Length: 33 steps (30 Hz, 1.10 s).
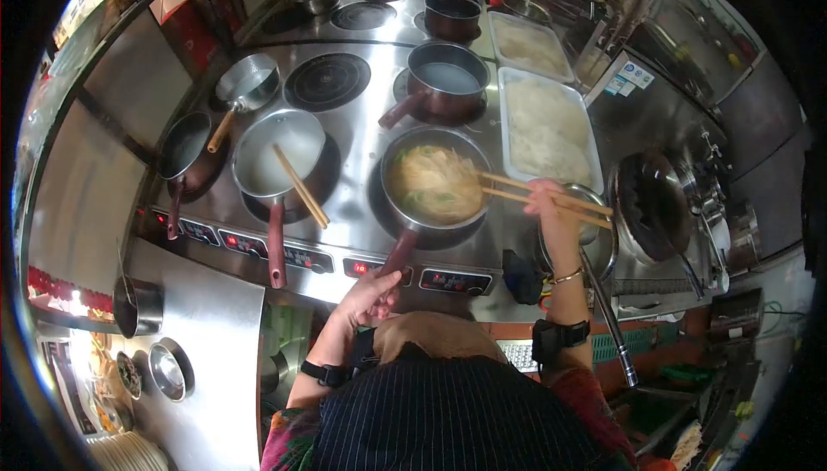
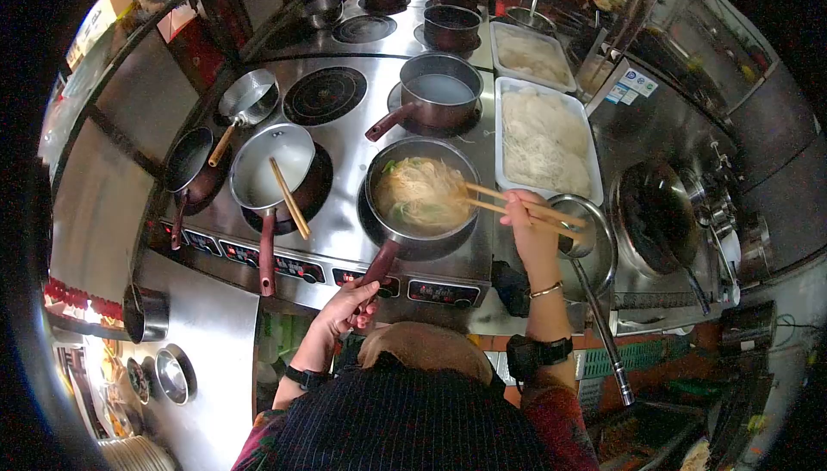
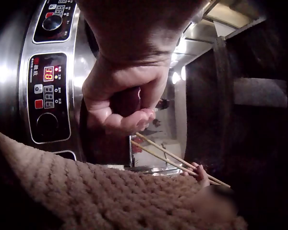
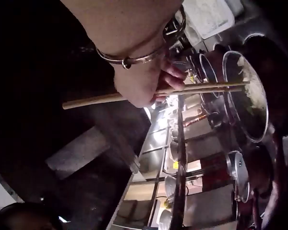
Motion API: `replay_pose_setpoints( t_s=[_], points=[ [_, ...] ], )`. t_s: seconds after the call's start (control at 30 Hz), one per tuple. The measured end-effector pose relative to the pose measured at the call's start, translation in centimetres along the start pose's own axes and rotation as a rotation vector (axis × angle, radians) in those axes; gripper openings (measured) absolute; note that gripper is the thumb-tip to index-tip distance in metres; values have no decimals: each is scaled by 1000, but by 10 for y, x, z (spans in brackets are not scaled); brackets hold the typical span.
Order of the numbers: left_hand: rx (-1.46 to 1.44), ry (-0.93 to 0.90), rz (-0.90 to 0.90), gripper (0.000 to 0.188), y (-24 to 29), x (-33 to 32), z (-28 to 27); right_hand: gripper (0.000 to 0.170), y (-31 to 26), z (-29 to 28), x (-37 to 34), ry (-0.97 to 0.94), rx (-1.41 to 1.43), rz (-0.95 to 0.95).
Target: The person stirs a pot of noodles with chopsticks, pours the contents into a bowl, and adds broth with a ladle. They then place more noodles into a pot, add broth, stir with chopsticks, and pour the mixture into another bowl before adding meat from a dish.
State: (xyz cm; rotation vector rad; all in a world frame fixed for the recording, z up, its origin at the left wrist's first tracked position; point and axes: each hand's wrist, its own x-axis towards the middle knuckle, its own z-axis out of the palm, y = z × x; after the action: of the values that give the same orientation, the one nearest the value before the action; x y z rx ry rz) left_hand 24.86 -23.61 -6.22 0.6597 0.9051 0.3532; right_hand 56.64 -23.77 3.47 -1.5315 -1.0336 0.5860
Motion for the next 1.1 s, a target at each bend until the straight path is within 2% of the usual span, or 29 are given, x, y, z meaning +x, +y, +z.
replay_pose_setpoints(
  t_s=[0.03,0.1,0.13,0.17,0.2,0.23,0.3,0.37,0.43,0.5,0.67,0.73,0.77,0.83,0.87,0.9,0.93,0.97,1.0,1.1],
  points=[
    [-1,-1,0,39,1,0,0,24,12,4,1,0,-1,0],
    [-62,-28,-7,28,2,-1,3,26,31,13,-3,66,279,158],
    [-63,-29,-6,28,2,-1,3,29,45,17,-3,82,336,170],
    [-46,-34,-9,34,3,-2,3,29,58,23,-5,84,336,169],
    [-26,-41,-11,40,4,-2,3,30,71,30,-8,110,465,197],
    [-22,-42,-9,40,5,-3,4,32,78,36,-11,134,595,223],
    [-26,-46,-14,39,6,-4,5,32,80,41,-16,105,612,229],
    [-26,-20,-21,39,4,-3,6,33,62,42,-23,-50,527,115],
    [-22,-2,-29,39,2,-2,5,31,30,32,-25,-93,457,121],
    [-75,-15,-19,40,1,0,5,27,8,12,-17,-242,233,136],
    [-68,-42,12,37,4,-5,7,24,-27,-21,-7,-129,181,80],
    [-49,-28,10,37,5,-4,7,26,-43,-11,-5,109,-21,62],
    [-53,-32,6,37,4,-2,6,26,-35,-3,-1,111,-21,60],
    [-56,-36,3,37,3,-2,5,27,0,17,8,70,-88,-73],
    [-52,-32,3,37,4,-3,6,32,7,26,6,-5,-103,-33],
    [-48,-28,3,37,4,-4,6,26,19,40,7,-37,-56,-17],
    [-48,-27,4,37,4,-4,7,37,49,50,11,-121,-158,-94],
    [-46,-27,7,38,5,-4,7,38,61,62,7,-172,-173,-127],
    [-43,-27,9,38,5,-4,7,35,52,70,-2,-187,-358,-273],
    [-42,-33,11,39,4,-3,6,21,32,83,-30,-351,-464,-508]
  ],
)
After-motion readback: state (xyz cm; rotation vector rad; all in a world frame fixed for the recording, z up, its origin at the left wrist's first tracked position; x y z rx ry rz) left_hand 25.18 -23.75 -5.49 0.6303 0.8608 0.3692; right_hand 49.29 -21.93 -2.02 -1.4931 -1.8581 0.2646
